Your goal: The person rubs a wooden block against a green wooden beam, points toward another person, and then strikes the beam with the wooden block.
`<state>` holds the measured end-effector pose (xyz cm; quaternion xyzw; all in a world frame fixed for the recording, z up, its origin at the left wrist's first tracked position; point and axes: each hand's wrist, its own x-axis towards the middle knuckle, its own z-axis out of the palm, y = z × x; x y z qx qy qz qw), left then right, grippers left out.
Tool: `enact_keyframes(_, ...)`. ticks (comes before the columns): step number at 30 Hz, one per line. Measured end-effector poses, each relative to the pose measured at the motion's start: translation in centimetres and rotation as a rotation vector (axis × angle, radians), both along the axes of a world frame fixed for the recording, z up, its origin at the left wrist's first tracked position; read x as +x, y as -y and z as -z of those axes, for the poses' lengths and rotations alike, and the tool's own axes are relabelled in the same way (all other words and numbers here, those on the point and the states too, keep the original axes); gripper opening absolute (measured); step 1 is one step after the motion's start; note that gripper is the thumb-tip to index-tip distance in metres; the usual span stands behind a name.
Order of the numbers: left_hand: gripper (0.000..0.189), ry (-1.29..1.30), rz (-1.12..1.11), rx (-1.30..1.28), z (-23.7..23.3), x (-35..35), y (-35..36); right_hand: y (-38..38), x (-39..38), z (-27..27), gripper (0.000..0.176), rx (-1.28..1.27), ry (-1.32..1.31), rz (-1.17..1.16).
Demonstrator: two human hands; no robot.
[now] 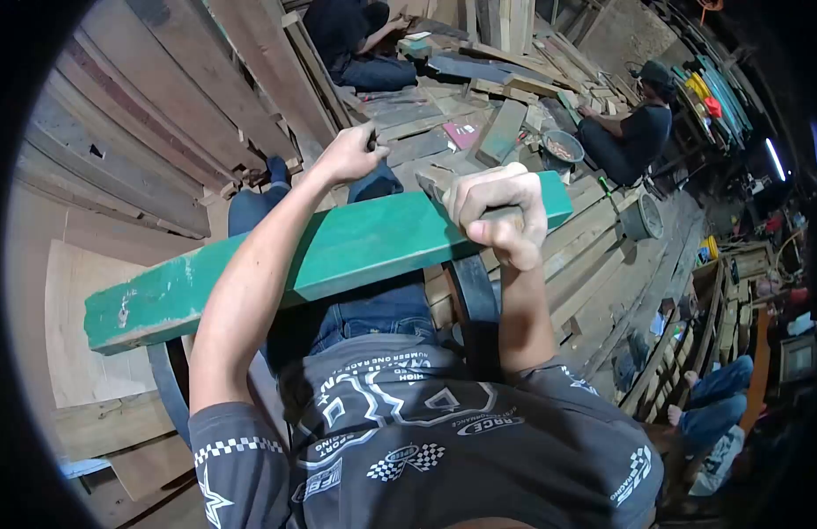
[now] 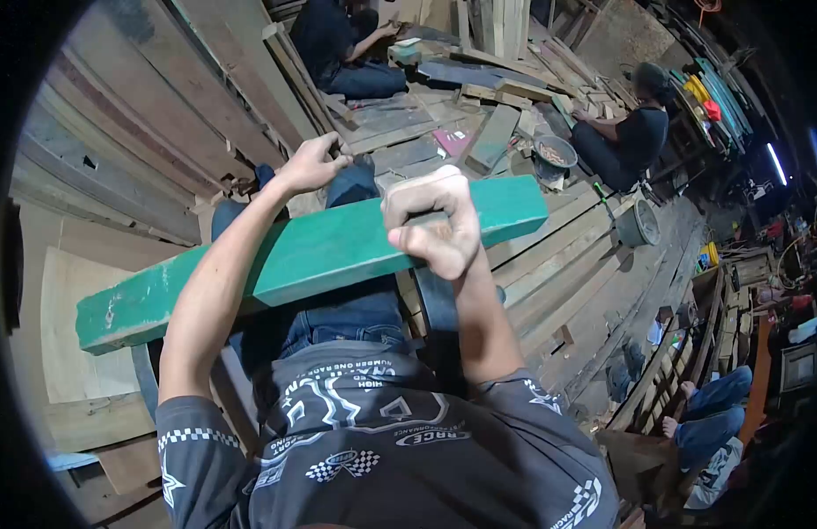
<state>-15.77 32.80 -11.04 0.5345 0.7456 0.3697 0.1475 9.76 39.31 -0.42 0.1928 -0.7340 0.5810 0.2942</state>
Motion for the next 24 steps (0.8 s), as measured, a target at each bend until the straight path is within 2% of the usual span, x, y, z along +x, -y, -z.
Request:
enact_keyframes(1,0.018,-0.077,-0.01,-0.032,0.0,-0.1,-0.2,0.0,-0.2,0.2,0.015,0.093,0.012,-0.003)
enact_keyframes(2,0.018,-0.045,-0.026,-0.072,-0.1,0.0,-0.3,0.2,-0.7,0.9,0.014,0.172,0.021,0.073)
enact_keyframes(4,0.019,-0.076,-0.002,0.007,0.9,-0.6,-0.7,-0.8,-3.0,3.8,0.015,0.25,0.07,0.185)
enact_keyframes(5,0.019,-0.063,0.005,-0.008,0.2,-0.2,-0.5,-1.8,-3.7,5.0,0.016,0.196,0.163,0.196)
enact_keyframes(6,0.02,-0.049,0.01,-0.019,-0.9,0.5,0.1,-1.6,-3.5,4.1,0.016,-0.128,0.254,0.142)
enact_keyframes(8,0.022,-0.053,0.024,0.019,-0.7,0.5,-0.1,-2.3,-2.9,3.4,0.015,-0.223,0.205,0.07)
enact_keyframes(9,0.022,-0.081,0.015,0.01,-0.4,-0.1,-0.4,-0.6,-1.8,1.6,0.02,-0.121,0.128,0.117)
enact_keyframes(10,0.023,-0.097,0.001,-0.008,0.0,-0.3,-0.5,0.0,-1.0,0.6,0.018,0.0,0.12,0.082)
enact_keyframes(12,0.025,-0.144,0.007,0.041,0.7,-0.6,-0.5,0.5,-1.1,0.7,0.018,0.133,0.034,0.098)
enact_keyframes(15,0.025,-0.112,-0.025,-0.038,-0.7,0.5,0.0,-0.9,-3.4,3.0,0.02,0.288,0.157,0.205)
enact_keyframes(16,0.024,-0.131,-0.018,-0.038,-0.9,0.7,-0.1,-1.0,-3.8,3.3,0.021,0.17,0.292,0.218)
enact_keyframes(18,0.025,-0.116,0.032,0.026,-0.1,0.0,-0.2,-0.7,-3.2,2.6,0.021,0.243,0.094,0.213)
enact_keyframes(19,0.027,-0.098,0.011,-0.033,-0.6,0.2,-0.2,0.7,-2.0,1.0,0.023,0.227,0.111,0.146)
enact_keyframes(20,0.027,-0.189,-0.013,-0.02,-0.3,0.0,-0.2,1.6,-1.0,0.1,0.023,0.258,0.053,0.101)
enact_keyframes(21,0.027,-0.14,-0.012,-0.021,-0.1,0.0,-0.1,2.1,-0.6,-0.2,0.024,0.254,0.064,0.081)
enact_keyframes(24,0.028,-0.105,0.011,-0.029,-0.1,0.0,-0.2,0.3,-1.8,2.2,0.024,0.24,0.063,0.116)
